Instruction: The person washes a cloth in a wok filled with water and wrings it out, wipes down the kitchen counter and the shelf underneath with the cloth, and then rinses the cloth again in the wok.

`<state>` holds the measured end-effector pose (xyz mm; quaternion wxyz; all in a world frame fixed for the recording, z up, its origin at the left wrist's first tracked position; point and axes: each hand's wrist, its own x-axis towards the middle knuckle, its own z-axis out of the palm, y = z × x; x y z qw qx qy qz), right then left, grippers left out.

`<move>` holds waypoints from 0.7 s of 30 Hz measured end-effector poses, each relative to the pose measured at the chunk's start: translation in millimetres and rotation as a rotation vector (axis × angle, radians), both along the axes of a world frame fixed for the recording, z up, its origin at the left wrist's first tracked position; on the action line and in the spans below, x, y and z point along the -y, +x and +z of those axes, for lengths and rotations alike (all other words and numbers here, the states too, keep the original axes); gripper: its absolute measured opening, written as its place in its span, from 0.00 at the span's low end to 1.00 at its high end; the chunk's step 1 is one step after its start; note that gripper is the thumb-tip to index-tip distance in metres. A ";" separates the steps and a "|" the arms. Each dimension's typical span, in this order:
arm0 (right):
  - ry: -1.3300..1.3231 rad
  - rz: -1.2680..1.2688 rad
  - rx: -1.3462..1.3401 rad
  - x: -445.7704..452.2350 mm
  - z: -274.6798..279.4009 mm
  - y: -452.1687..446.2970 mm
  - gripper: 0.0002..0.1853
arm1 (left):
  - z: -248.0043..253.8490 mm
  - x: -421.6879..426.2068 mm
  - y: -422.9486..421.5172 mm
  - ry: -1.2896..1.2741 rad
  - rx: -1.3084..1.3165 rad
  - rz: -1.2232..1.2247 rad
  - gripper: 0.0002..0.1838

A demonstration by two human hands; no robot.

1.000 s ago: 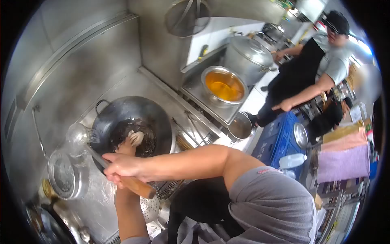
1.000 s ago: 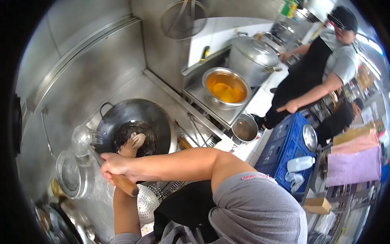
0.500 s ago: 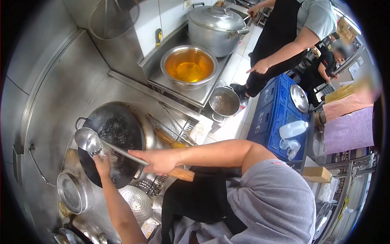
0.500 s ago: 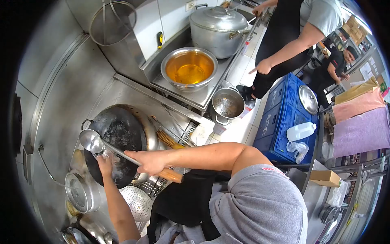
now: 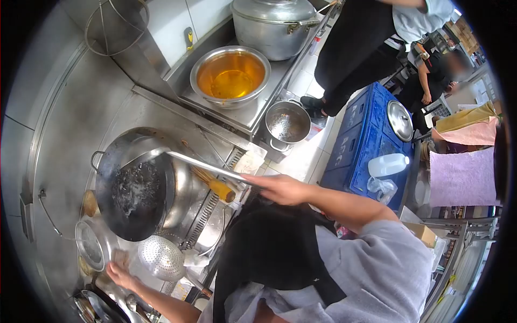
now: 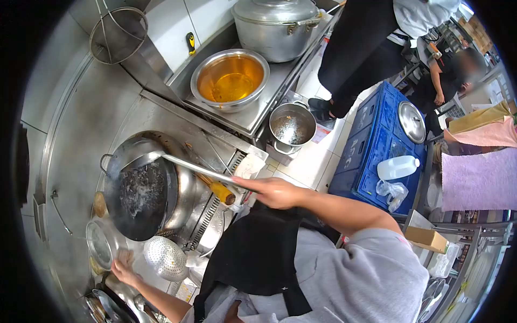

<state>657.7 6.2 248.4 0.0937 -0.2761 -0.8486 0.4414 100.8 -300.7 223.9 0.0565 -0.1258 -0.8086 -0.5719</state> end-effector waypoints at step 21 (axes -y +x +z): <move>-1.516 -1.277 -0.735 -115.7 -154.4 128.4 0.08 | -149.4 85.3 36.9 0.001 0.367 -0.003 0.17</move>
